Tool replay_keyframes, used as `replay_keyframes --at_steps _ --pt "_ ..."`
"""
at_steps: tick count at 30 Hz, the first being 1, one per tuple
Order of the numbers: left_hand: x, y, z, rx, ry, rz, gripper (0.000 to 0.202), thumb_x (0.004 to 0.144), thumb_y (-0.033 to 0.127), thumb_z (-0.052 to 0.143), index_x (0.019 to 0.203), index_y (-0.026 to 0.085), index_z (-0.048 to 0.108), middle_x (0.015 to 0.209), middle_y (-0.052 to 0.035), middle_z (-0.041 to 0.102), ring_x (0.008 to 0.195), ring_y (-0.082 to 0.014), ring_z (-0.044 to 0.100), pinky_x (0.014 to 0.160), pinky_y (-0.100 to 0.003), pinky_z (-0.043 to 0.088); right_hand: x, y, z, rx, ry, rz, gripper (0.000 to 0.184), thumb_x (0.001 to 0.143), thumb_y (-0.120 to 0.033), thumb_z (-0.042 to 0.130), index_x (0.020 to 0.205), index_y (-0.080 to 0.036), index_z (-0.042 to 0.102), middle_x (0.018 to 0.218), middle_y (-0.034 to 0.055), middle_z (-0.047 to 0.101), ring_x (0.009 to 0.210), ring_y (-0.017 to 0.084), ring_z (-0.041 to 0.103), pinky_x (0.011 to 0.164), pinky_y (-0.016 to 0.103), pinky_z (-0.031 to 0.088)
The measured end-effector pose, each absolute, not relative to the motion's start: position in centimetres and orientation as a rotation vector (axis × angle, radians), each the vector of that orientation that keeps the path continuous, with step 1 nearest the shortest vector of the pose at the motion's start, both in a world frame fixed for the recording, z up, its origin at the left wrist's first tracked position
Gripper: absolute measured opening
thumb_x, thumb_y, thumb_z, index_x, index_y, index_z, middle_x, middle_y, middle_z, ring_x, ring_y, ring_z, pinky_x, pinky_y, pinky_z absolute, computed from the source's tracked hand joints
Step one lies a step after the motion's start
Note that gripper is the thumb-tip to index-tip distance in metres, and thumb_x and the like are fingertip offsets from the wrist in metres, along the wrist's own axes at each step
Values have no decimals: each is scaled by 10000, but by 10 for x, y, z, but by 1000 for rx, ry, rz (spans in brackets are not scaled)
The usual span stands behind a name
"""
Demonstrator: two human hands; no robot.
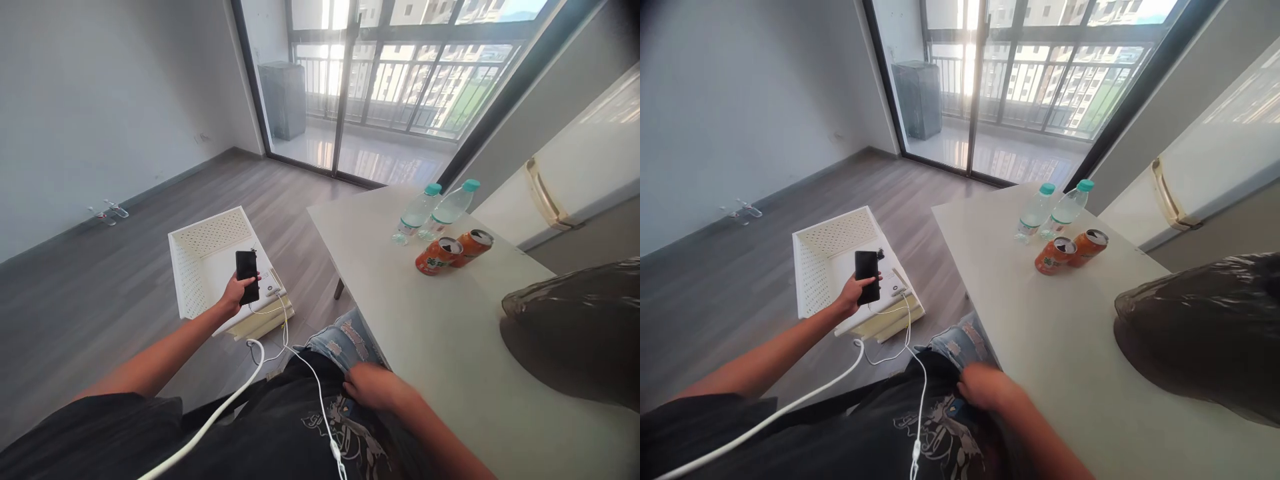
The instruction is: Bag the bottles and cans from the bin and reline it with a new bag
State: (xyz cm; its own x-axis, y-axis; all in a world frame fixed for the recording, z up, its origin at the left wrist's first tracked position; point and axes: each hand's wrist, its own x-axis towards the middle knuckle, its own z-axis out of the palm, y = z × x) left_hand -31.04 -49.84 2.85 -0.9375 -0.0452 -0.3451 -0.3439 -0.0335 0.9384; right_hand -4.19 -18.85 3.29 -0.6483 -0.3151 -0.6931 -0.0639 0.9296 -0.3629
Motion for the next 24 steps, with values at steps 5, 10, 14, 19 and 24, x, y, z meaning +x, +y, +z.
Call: replay_keyframes --at_steps 5,10,14,19,24 --pt "-272 -475 90 -96 1990 2391 596 728 438 906 1210 176 672 1200 -135 768 999 -274 763 759 -357 640 -37 -185 37 -342 2294 -440 394 1037 -296 471 1062 -131 829 1043 188 813 944 325 777 790 376 537" --pt "-236 -413 140 84 1423 2255 583 900 582 740 1253 121 695 1196 -163 779 928 -264 773 819 -397 653 -43 -175 46 -459 2391 -1068 368 1074 -378 484 802 -184 637 776 27 650 729 182 586 720 311 439" --pt "-207 -353 148 211 1096 2103 633 981 664 622 1286 117 714 1285 -184 767 1029 -287 782 860 -394 653 -50 -167 52 -65 2271 -2055 558 1106 -652 373 797 -210 514 763 -7 505 717 162 488 705 305 431" --pt "-179 -296 127 286 934 1812 751 985 765 539 1302 109 725 1294 -219 767 1167 -364 762 911 -443 648 -47 -165 50 39 1825 -2694 630 970 -799 578 1214 -220 616 1087 76 669 884 207 631 818 346 549" --pt "-167 -259 102 246 987 1777 731 1000 757 523 1305 128 737 1294 -199 776 1209 -360 751 935 -422 644 -44 -162 42 128 1759 -2852 674 934 -665 747 1400 -227 533 1301 124 686 944 224 701 827 372 618"
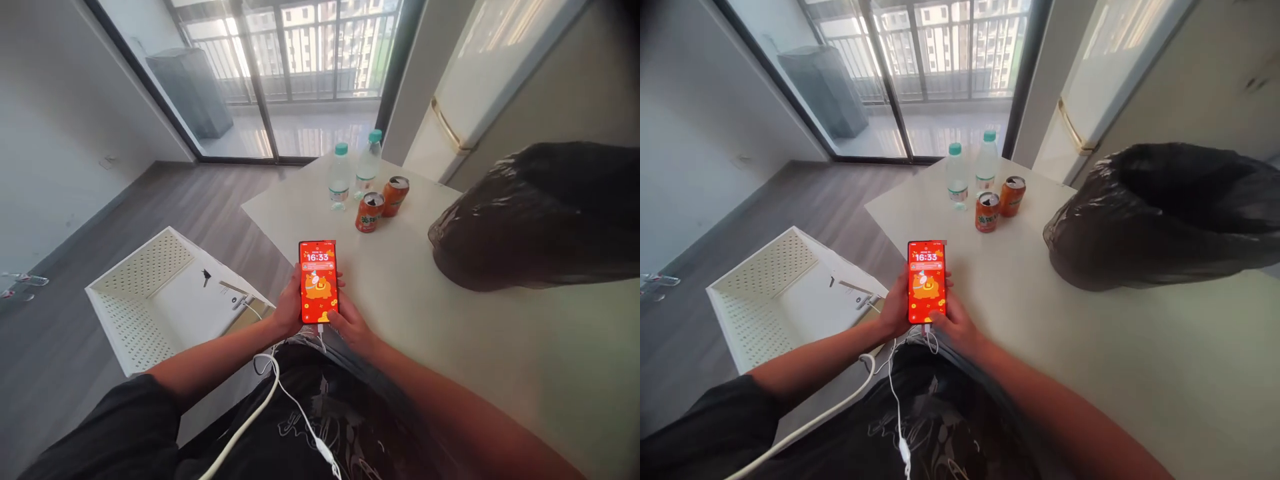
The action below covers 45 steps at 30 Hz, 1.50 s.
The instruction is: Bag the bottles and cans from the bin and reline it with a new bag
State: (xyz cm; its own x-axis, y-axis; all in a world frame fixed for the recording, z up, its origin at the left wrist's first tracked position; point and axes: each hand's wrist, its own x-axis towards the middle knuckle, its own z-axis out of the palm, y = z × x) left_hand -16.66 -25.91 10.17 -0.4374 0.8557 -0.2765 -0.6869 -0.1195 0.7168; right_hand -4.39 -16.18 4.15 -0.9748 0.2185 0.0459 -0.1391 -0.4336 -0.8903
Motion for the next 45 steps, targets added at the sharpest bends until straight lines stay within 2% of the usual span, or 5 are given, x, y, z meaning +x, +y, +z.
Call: replay_keyframes --at_steps 3,15,21,27,45 --pt "-164 -246 97 238 982 1772 779 978 794 520 1304 121 737 1279 -204 779 1252 -380 730 984 -451 633 -44 -157 38 -169 -1472 2565 637 934 -558 790 1413 -243 511 1248 110 715 758 185 694 644 332 609" --pt "-168 -249 92 276 1018 1737 823 981 815 489 1291 101 756 1271 -205 786 1220 -365 749 1024 -443 623 -44 -151 43 -166 -1518 2572 461 993 -587 703 1243 -214 601 1029 54 749 621 168 692 581 333 612" --pt "-169 -248 89 294 973 1656 870 982 841 437 1352 112 735 1282 -193 782 1024 -327 802 752 -377 667 -43 -149 49 -102 -1502 2627 429 1037 -563 641 1271 -221 529 819 5 743 679 226 746 695 385 600" --pt "-169 -247 91 274 970 1743 817 989 817 473 1293 114 755 1277 -194 782 1212 -342 748 1013 -444 621 -42 -148 44 -50 -1560 2652 527 968 -543 747 1292 -235 467 819 -2 749 672 231 747 667 375 582" --pt "-167 -244 92 276 986 1757 809 983 820 484 1293 122 750 1358 -190 752 1209 -330 747 985 -432 628 -43 -148 45 -36 -1570 2626 478 955 -493 770 1245 -235 493 799 -16 727 628 212 739 636 363 601"
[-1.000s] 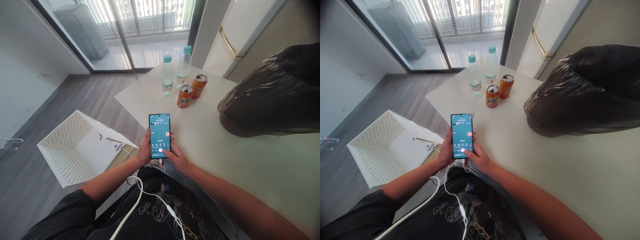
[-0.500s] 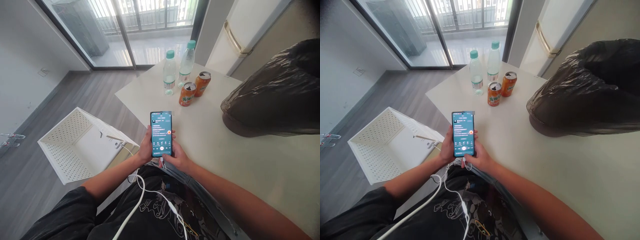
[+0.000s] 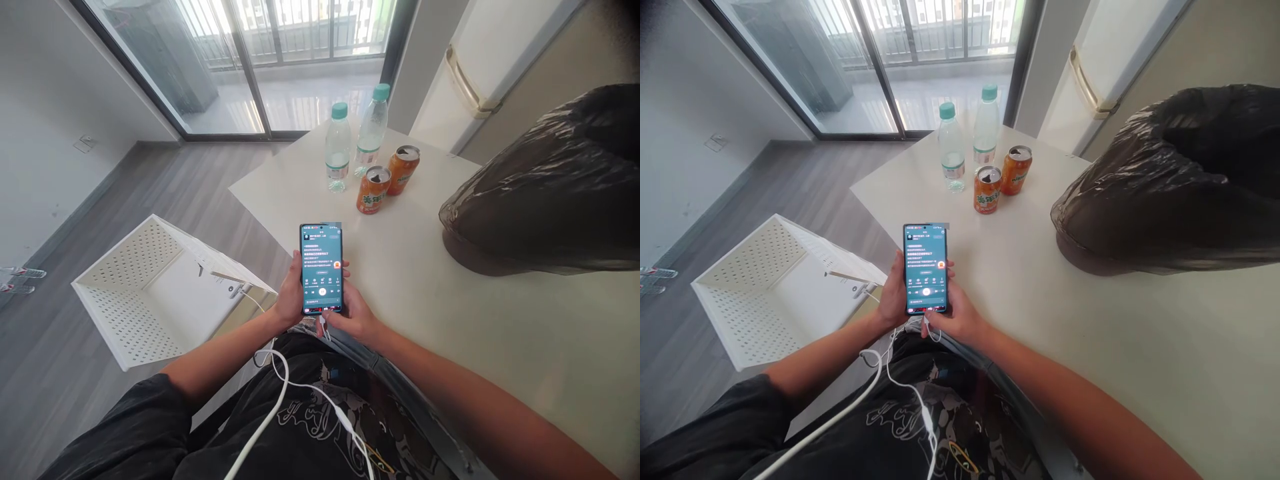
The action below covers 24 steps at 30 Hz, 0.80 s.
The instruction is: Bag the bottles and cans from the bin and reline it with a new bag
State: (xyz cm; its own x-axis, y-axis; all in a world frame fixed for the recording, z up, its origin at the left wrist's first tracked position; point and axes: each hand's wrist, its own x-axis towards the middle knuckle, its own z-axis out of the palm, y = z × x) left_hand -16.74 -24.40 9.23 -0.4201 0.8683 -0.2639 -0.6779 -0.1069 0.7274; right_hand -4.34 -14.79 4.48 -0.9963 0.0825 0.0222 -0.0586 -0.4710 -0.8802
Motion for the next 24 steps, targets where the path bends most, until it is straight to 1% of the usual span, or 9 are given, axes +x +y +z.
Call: replay_keyframes --at_steps 3,8,11,13,18,20,22,24 --pt "-167 -244 92 276 971 1771 798 987 811 493 1287 119 755 1344 -187 758 1173 -315 758 974 -418 631 -43 -149 44 -50 -1573 2616 449 959 -450 775 1239 -236 496 809 -16 724 630 209 746 643 363 615" --pt "-165 -246 91 253 955 1764 824 969 827 508 1269 105 768 1204 -177 802 1081 -303 781 926 -405 640 -45 -150 43 -96 -1574 2595 420 993 -478 741 1217 -228 488 839 -23 714 601 194 747 595 336 609" --pt "-165 -246 92 257 973 1753 840 952 841 521 1261 103 777 1171 -174 811 1044 -304 788 916 -402 641 -46 -149 42 -33 -1552 2596 401 1000 -478 737 1199 -214 509 850 -14 717 603 189 747 593 326 603" --pt "-165 -246 93 274 1003 1752 856 948 851 511 1258 99 779 1185 -185 807 1054 -320 788 915 -411 640 -45 -148 43 21 -1530 2603 406 1005 -481 729 1211 -207 512 845 -5 727 609 191 745 594 325 596" --pt "-164 -245 94 286 1080 1785 845 945 840 527 1263 96 772 1308 -213 768 1145 -361 767 934 -438 639 -43 -147 47 61 -1486 2618 394 1017 -447 715 1232 -204 491 815 0 752 610 191 735 592 314 579" --pt "-163 -246 93 299 1108 1775 777 957 776 574 1271 92 765 1299 -218 769 1137 -364 768 916 -438 644 -43 -146 48 65 -1489 2614 375 1024 -427 706 1229 -199 490 807 4 760 613 189 736 599 309 576" --pt "-163 -247 91 330 1154 1781 607 962 610 674 1276 96 755 1287 -211 773 1125 -358 771 906 -430 647 -42 -146 49 56 -1495 2609 361 1029 -412 699 1226 -198 485 801 6 764 618 188 736 604 308 574" --pt "-163 -248 91 348 1204 1795 468 930 422 749 1278 109 742 1296 -198 772 1124 -352 773 911 -427 647 -42 -146 49 49 -1497 2606 354 1033 -402 690 1231 -197 480 788 1 762 614 187 733 607 309 575"
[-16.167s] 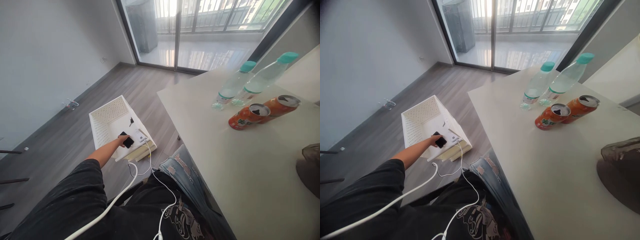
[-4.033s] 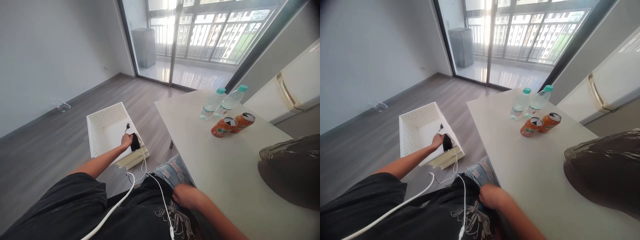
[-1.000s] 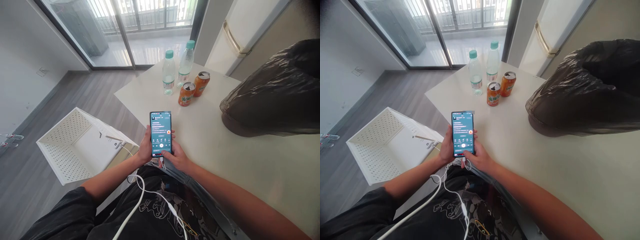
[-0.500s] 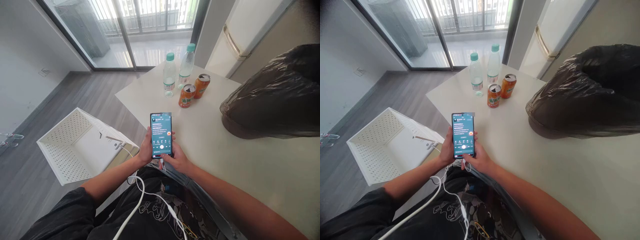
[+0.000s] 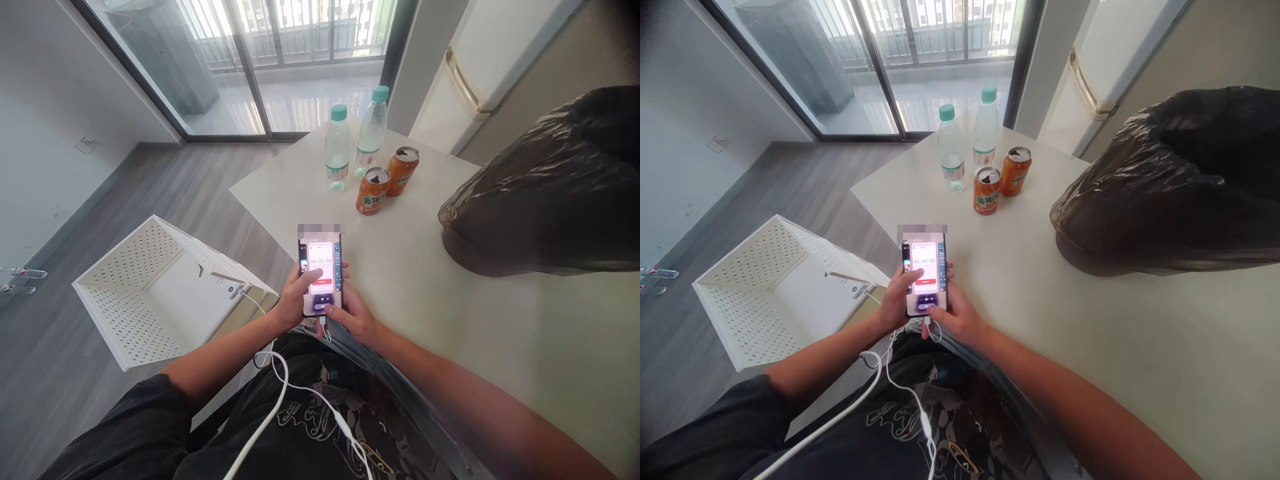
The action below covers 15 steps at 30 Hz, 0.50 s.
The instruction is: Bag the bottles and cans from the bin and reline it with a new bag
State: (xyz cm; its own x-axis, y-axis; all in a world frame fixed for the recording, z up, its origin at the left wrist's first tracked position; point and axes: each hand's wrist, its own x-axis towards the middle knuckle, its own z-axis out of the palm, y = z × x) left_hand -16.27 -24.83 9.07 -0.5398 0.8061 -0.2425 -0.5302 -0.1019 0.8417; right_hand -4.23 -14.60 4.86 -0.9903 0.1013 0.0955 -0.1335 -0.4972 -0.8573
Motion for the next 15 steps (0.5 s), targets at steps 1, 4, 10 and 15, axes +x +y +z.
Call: replay_keyframes --at_steps 1,4,10,15 --pt "-162 -249 91 347 1221 1799 441 914 359 765 1280 116 736 1309 -193 768 1126 -352 774 916 -430 646 -42 -146 48 49 -1495 2608 357 1034 -401 686 1239 -197 477 786 -1 759 610 188 731 605 310 576" --pt "-161 -248 93 350 1222 1798 443 903 329 769 1291 120 726 1320 -195 764 1142 -363 769 937 -451 639 -43 -147 45 53 -1486 2613 390 1027 -410 692 1264 -195 469 808 -1 753 608 191 733 601 315 579" --pt "-162 -247 94 296 1073 1820 669 969 663 625 1297 89 731 1272 -211 777 1257 -400 718 1038 -484 601 -43 -147 39 69 -1494 2634 473 1014 -455 715 1312 -189 460 860 8 740 622 200 739 602 326 575" --pt "-165 -248 89 285 1000 1816 749 1003 759 502 1321 119 729 1318 -194 764 1284 -384 707 1049 -476 598 -43 -145 40 66 -1556 2616 448 1018 -479 699 1290 -187 496 872 24 754 630 211 740 607 343 580"
